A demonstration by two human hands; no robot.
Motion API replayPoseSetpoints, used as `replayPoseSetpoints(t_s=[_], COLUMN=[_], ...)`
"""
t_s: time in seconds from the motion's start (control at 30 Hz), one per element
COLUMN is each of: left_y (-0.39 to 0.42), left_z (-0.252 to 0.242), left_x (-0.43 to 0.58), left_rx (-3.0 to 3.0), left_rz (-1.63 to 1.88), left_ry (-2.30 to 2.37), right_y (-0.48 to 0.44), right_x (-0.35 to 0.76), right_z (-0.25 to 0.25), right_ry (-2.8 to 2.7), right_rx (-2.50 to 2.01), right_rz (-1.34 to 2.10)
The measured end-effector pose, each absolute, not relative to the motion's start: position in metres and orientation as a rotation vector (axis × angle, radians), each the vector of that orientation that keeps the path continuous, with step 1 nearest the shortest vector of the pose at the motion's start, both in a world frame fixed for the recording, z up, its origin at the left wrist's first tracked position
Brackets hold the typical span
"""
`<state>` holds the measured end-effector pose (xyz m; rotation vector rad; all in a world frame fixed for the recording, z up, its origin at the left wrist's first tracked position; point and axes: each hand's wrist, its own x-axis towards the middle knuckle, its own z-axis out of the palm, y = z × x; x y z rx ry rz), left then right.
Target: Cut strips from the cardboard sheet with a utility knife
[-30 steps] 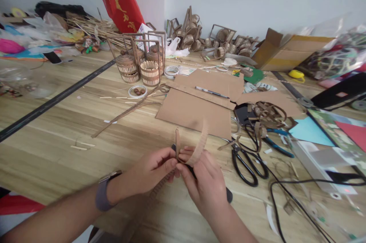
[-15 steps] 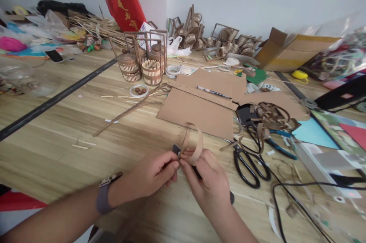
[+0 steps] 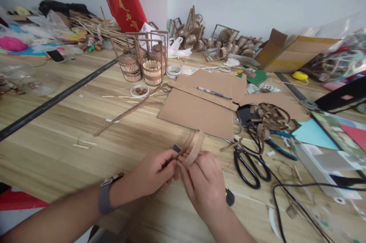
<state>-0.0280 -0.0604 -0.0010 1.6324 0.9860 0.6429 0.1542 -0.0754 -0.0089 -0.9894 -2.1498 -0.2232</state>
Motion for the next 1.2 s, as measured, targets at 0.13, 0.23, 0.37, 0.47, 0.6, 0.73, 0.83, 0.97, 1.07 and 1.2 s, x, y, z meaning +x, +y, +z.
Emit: replayPoseSetpoints(t_s=[0.13, 0.23, 0.37, 0.47, 0.6, 0.73, 0.83, 0.97, 1.07, 1.2], left_y=[-0.062, -0.061, -0.059, -0.057, -0.058, -0.059, -0.058, -0.058, -0.058, -0.058], left_z=[0.002, 0.004, 0.003, 0.001, -0.001, 0.000, 0.000, -0.005, -0.009, -0.007], left_x=[-0.029, -0.031, -0.033, -0.034, -0.035, -0.034, -0.034, -0.032, -0.032, -0.034], left_rx=[1.717, 1.779, 1.796, 1.778, 1.722, 1.670, 1.651, 1.551, 1.528, 1.659], left_rz=[0.663, 0.659, 0.679, 0.704, 0.704, 0.681, 0.666, 0.643, 0.669, 0.689], left_ry=[0.997, 0.988, 0.935, 0.871, 0.858, 0.882, 0.883, 0.914, 0.927, 0.928], right_y=[-0.074, -0.074, -0.073, -0.072, -0.074, -0.076, -0.075, -0.071, -0.069, -0.069], right_x=[0.153, 0.152, 0.156, 0.158, 0.157, 0.155, 0.155, 0.157, 0.158, 0.158], right_z=[-0.004, 0.000, 0.000, -0.001, -0.001, 0.000, 0.001, 0.001, 0.000, 0.001], right_ry=[-2.112, -2.044, -1.909, -1.790, -1.760, -1.863, -1.937, -2.033, -2.050, -2.067], right_rx=[-1.003, -1.089, -1.217, -1.252, -1.252, -1.222, -1.190, -1.152, -1.124, -1.103], right_rz=[-0.182, 0.003, 0.358, 0.617, 0.655, 0.328, 0.182, 0.145, 0.124, 0.144])
